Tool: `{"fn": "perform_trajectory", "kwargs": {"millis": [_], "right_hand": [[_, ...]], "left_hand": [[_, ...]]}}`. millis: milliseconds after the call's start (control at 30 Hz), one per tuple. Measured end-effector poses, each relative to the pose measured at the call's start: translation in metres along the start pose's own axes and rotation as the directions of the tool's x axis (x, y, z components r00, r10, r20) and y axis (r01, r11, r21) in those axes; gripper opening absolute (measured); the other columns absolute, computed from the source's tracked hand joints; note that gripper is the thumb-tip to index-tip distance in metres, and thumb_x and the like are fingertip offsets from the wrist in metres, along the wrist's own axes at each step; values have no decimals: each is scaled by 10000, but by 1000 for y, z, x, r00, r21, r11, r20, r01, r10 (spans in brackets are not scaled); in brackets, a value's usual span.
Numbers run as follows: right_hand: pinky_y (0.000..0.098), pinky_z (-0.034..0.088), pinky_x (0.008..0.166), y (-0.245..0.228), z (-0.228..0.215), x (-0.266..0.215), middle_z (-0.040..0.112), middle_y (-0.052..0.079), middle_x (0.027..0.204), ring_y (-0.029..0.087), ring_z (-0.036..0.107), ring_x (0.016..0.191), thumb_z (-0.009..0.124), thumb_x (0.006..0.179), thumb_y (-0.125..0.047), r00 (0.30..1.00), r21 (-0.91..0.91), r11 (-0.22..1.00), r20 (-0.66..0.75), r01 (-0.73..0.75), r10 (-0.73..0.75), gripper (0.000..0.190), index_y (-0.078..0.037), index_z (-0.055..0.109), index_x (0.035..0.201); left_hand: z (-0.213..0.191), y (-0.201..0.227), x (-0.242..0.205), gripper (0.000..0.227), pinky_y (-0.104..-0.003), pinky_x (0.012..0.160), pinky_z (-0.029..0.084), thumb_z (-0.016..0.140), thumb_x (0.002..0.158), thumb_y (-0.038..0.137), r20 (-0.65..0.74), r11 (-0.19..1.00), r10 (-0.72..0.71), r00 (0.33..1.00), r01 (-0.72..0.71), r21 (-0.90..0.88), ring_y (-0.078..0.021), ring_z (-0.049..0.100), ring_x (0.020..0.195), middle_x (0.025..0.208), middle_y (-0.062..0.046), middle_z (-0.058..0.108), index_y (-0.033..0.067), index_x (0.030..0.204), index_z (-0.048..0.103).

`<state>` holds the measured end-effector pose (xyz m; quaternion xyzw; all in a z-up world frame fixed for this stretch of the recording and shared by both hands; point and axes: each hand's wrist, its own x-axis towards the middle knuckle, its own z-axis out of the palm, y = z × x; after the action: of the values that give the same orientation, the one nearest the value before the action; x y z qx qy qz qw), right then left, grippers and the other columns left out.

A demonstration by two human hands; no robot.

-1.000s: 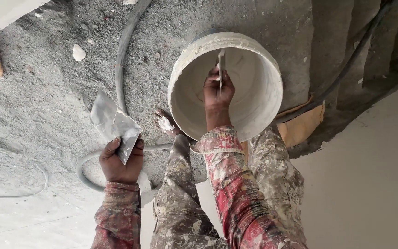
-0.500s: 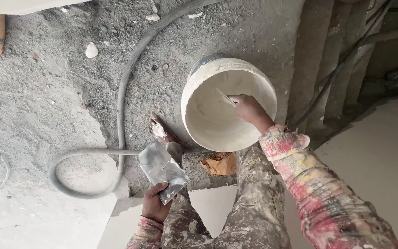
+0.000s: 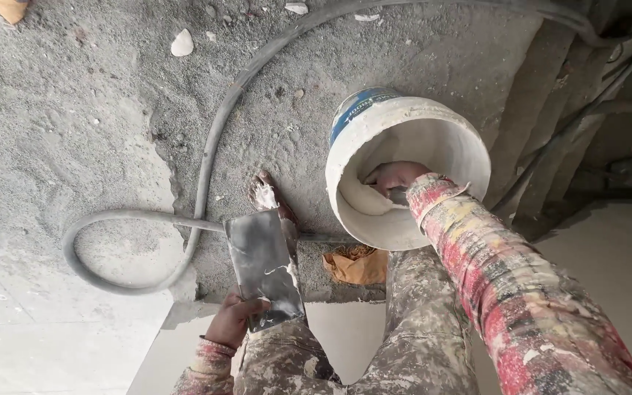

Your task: The person scoops white wall putty from a bucket onto a hawk, then uses a putty knife to spread the putty over the ceiling and wall surfaces along a staircase, working in horizontal strokes and reloading from the bucket repeatedly.

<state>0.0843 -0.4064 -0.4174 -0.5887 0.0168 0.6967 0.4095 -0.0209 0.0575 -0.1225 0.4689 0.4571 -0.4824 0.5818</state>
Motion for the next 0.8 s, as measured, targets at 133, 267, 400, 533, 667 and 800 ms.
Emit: {"fn": "perform_trajectory", "kwargs": {"millis": [133,267,400,533,667,800], "right_hand": [[286,514,790,-85,-33,-76,752,134,940,209,661,837,535,905,-136,956,-93,955,60,-282,288,361,11,803,1097],[317,512,797,-165,-23,-158,768,28,975,211,667,852,531,867,-117,932,-268,922,156,-278,326,436,-169,774,1225],[419,524,928,-251,20,-299,718,112,1127,267,642,1016,639,854,-111,982,-738,671,170,74,78,533,-232,646,1373],[307,415,1170,-324,109,-471,565,-17,1453,210,555,1282,486,894,140,996,-778,626,3,-56,94,659,-151,480,1485],[470,387,1135,-297,185,-594,523,5,1524,308,428,1405,573,848,23,811,-867,488,-353,-97,-466,616,-137,557,1442],[498,345,1154,-298,238,-692,531,20,1531,298,397,1456,607,932,-164,357,-826,524,-563,-210,-745,533,-141,551,1461]], "left_hand": [[54,61,34,402,-304,759,569,747,794,86,118,950,-59,991,19,313,-192,708,787,912,-106,751,44,1180,643],[95,90,81,229,-347,699,614,711,828,146,381,721,-70,922,-217,658,-196,721,703,849,-115,757,13,1015,708],[146,121,114,400,-329,721,568,774,776,81,461,579,-113,880,-319,751,-178,695,734,928,-114,749,19,1155,662],[196,138,98,568,-327,759,564,809,715,6,567,564,-162,808,-395,725,-186,686,776,985,-126,744,21,1253,628],[263,190,-6,551,-340,832,610,780,733,-61,785,798,-223,578,-355,488,-210,731,877,1054,-149,750,-45,1259,615],[335,234,-151,573,-335,911,613,728,727,-108,843,913,-148,517,-255,317,-215,755,955,1108,-132,755,-22,1279,601]]}}
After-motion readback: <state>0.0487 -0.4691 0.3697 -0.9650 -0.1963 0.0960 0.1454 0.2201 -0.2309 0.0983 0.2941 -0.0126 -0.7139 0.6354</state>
